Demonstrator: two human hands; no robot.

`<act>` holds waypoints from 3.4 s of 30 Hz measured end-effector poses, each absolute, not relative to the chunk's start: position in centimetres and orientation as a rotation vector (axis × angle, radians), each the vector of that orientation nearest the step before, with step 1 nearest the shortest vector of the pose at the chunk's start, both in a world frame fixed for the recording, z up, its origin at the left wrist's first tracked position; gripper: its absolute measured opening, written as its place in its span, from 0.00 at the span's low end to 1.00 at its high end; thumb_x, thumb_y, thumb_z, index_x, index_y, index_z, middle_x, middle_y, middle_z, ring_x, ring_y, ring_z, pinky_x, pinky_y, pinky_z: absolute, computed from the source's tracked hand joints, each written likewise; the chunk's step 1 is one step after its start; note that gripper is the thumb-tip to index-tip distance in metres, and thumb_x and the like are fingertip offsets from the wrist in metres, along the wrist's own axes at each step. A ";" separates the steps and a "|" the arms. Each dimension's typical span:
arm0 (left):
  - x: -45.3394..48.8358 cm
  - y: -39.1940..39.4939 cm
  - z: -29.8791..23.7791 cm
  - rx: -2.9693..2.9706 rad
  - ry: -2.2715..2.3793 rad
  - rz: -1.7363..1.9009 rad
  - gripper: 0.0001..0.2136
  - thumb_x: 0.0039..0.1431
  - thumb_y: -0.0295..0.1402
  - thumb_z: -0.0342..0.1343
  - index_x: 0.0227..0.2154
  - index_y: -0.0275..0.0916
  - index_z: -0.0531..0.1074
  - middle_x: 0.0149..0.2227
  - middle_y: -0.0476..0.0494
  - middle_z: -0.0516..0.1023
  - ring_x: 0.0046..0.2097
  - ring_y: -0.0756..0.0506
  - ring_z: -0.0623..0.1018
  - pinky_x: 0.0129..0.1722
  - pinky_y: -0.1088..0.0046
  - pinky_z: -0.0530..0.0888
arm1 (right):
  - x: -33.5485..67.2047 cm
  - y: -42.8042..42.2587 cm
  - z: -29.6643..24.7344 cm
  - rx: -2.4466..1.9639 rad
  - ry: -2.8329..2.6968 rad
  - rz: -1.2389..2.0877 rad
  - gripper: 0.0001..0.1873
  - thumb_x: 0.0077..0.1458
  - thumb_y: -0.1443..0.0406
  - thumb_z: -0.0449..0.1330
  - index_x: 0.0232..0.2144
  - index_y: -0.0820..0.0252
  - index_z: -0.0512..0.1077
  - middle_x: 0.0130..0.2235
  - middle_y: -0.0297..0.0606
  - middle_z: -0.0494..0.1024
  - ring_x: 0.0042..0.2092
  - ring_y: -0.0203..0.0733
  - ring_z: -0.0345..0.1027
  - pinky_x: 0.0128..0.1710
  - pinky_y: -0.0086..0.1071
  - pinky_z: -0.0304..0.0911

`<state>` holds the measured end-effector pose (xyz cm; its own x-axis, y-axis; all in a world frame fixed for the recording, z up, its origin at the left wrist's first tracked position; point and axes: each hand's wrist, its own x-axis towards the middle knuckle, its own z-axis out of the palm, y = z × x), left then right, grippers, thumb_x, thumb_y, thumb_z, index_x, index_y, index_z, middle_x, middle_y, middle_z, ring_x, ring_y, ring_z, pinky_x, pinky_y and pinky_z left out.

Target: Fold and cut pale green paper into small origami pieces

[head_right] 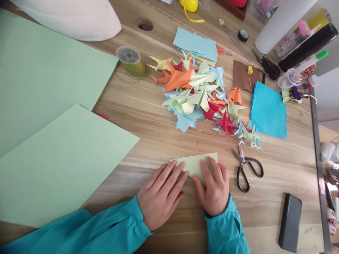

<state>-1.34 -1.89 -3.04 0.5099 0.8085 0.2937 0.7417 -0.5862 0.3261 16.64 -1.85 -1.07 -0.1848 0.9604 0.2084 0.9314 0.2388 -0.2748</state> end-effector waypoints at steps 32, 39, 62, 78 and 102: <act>-1.3 -1.7 -2.1 2.533 1.360 0.486 0.21 0.57 0.39 0.48 0.52 0.38 0.66 0.58 0.41 0.63 0.61 0.38 0.58 0.58 0.59 0.56 | 16.6 -1.8 -1.3 -1.874 -2.250 0.084 0.26 0.53 0.58 0.56 0.54 0.58 0.63 0.50 0.47 0.64 0.47 0.51 0.58 0.46 0.47 0.58; -1.3 -1.7 -2.0 2.530 1.362 0.460 0.21 0.57 0.39 0.47 0.52 0.38 0.66 0.59 0.42 0.62 0.61 0.38 0.58 0.58 0.59 0.55 | 16.6 -1.8 -1.4 -1.870 -2.246 0.073 0.26 0.53 0.58 0.56 0.54 0.58 0.62 0.50 0.47 0.64 0.47 0.51 0.58 0.46 0.47 0.58; -1.3 -2.0 -2.2 2.543 1.396 0.452 0.22 0.58 0.39 0.46 0.52 0.33 0.65 0.60 0.38 0.60 0.62 0.37 0.55 0.58 0.58 0.56 | 16.7 -1.8 -1.6 -1.853 -2.226 0.061 0.26 0.53 0.58 0.56 0.54 0.58 0.62 0.50 0.47 0.65 0.46 0.51 0.58 0.46 0.47 0.58; -1.4 -1.7 -2.0 2.530 1.390 0.422 0.21 0.58 0.39 0.46 0.52 0.35 0.66 0.59 0.40 0.61 0.62 0.38 0.56 0.59 0.59 0.55 | 16.6 -1.8 -1.4 -1.864 -2.240 0.062 0.26 0.53 0.59 0.56 0.54 0.59 0.62 0.50 0.47 0.64 0.46 0.51 0.58 0.46 0.47 0.58; -1.2 -1.9 -1.5 2.469 1.543 0.399 0.21 0.54 0.43 0.49 0.50 0.44 0.68 0.60 0.45 0.61 0.60 0.29 0.57 0.54 0.47 0.54 | 16.7 -1.8 -1.6 -1.853 -2.249 0.035 0.27 0.53 0.58 0.56 0.55 0.57 0.61 0.49 0.47 0.65 0.46 0.51 0.58 0.45 0.47 0.59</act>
